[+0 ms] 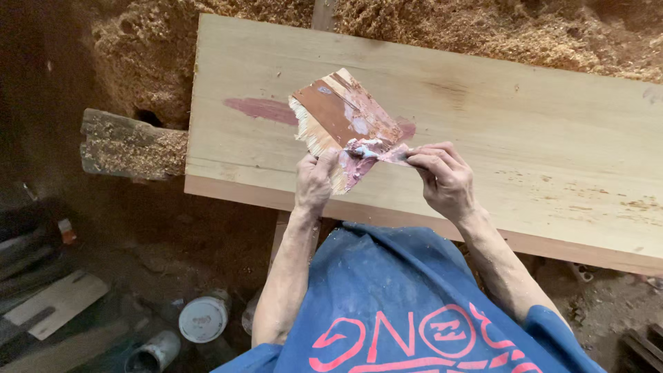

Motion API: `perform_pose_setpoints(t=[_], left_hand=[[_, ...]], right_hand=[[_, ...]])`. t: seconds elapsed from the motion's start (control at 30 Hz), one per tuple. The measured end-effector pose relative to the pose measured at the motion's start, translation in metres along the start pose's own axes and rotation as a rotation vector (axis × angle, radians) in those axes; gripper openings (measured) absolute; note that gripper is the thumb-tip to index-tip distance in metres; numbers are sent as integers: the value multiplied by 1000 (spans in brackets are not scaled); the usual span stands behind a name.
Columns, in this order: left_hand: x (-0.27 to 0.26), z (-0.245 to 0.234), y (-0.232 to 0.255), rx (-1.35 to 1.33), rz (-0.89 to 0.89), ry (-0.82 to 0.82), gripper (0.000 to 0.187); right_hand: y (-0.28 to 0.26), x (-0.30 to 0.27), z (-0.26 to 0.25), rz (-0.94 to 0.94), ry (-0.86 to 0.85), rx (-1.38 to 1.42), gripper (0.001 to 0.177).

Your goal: The person applies a pinkish wood filler to a large wooden board using a putty knife and a small piece of wood. They spread the filler across the surface, then flip the board over to work on the other side. The person repeatedly dips the putty knife into a container to gather more filler and continues applying it to the board.

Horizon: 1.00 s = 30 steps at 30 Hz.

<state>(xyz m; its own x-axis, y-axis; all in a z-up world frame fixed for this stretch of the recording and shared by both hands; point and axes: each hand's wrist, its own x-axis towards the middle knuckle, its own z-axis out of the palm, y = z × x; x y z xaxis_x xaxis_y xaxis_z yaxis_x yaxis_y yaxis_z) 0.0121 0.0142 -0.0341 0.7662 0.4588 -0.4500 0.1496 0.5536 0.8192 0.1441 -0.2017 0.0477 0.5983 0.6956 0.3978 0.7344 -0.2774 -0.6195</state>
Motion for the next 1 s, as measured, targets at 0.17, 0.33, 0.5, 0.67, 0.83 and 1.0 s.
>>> perform_pose_setpoints(t=[0.17, 0.33, 0.5, 0.67, 0.83, 1.0], left_hand=[[1, -1, -6, 7, 17, -50, 29], [0, -4, -15, -64, 3, 77, 26], [0, -29, -17, -229, 118, 185, 23], [-11, -52, -28, -251, 78, 387, 25], [-21, -63, -38, -268, 114, 405, 27], [-24, -71, -38, -280, 120, 413, 30]], right_hand=[[4, -4, 6, -67, -55, -12, 24], [17, -17, 8, -64, -137, 20, 25], [47, -46, 21, 349, 4, 58, 21], [83, -58, 65, 185, 39, -269, 28], [84, -59, 107, 58, -125, -549, 44], [70, -55, 103, 83, -201, -534, 39]])
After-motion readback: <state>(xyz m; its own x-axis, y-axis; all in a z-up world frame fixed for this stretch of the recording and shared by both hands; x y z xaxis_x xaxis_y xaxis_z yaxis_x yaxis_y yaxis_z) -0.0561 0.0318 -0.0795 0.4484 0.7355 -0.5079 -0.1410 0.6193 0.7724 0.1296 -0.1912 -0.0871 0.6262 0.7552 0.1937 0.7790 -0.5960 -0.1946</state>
